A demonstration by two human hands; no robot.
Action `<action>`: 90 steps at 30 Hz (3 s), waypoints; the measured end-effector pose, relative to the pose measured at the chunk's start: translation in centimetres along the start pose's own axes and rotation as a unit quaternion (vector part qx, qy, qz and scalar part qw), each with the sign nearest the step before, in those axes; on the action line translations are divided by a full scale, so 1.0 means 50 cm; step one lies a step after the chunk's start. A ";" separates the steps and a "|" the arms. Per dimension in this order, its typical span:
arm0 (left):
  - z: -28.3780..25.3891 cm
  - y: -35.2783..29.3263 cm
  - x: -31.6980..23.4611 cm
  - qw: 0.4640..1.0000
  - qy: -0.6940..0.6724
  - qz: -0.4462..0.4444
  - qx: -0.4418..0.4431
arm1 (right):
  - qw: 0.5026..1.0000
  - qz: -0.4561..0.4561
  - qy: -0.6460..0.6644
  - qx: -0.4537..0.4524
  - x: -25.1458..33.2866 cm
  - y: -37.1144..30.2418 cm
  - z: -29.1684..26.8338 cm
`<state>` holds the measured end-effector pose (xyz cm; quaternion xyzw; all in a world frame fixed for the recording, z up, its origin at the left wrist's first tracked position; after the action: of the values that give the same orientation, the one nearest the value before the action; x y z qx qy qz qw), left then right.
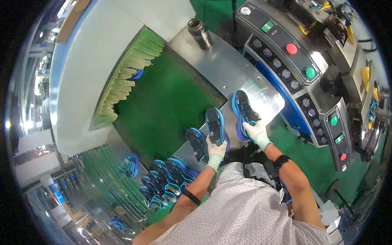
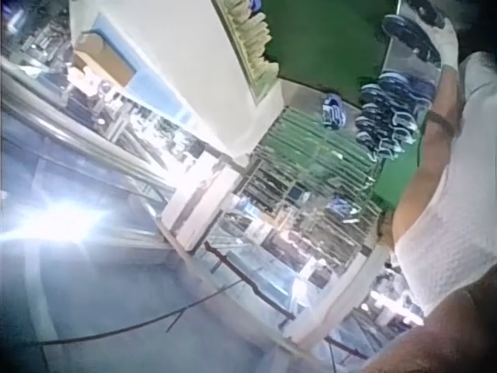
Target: Operating shoe-pressing machinery and organizing finished blue sneakers on a conveyor belt and rack.
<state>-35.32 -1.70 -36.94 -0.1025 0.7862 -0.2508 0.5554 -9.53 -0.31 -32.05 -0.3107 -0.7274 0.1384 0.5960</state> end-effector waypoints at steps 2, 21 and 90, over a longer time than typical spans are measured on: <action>0.015 0.033 -0.096 0.998 0.042 0.000 0.041 | 0.993 0.058 0.103 0.001 -0.056 -0.024 -0.063; 0.641 -0.425 -0.415 0.678 0.317 0.184 0.637 | 0.728 0.046 0.449 -0.515 -0.282 -0.870 -0.354; 0.715 -0.283 0.177 0.197 0.648 -0.138 0.722 | 0.283 0.109 0.637 -0.709 -0.541 -1.141 0.362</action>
<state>-7.13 -27.72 -46.22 0.4354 0.3200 -0.7602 -0.3607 -40.57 -57.77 -25.12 -0.6777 0.1093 -0.6097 0.3963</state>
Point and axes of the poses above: each hand's wrist, its own y-axis towards the middle knuckle, its own z-axis out of the palm, x = y × z, the point moved 8 cm from there along y, towards the middle knuckle, and after that the axes turned 10 degrees about x, right-handed, at the moved point
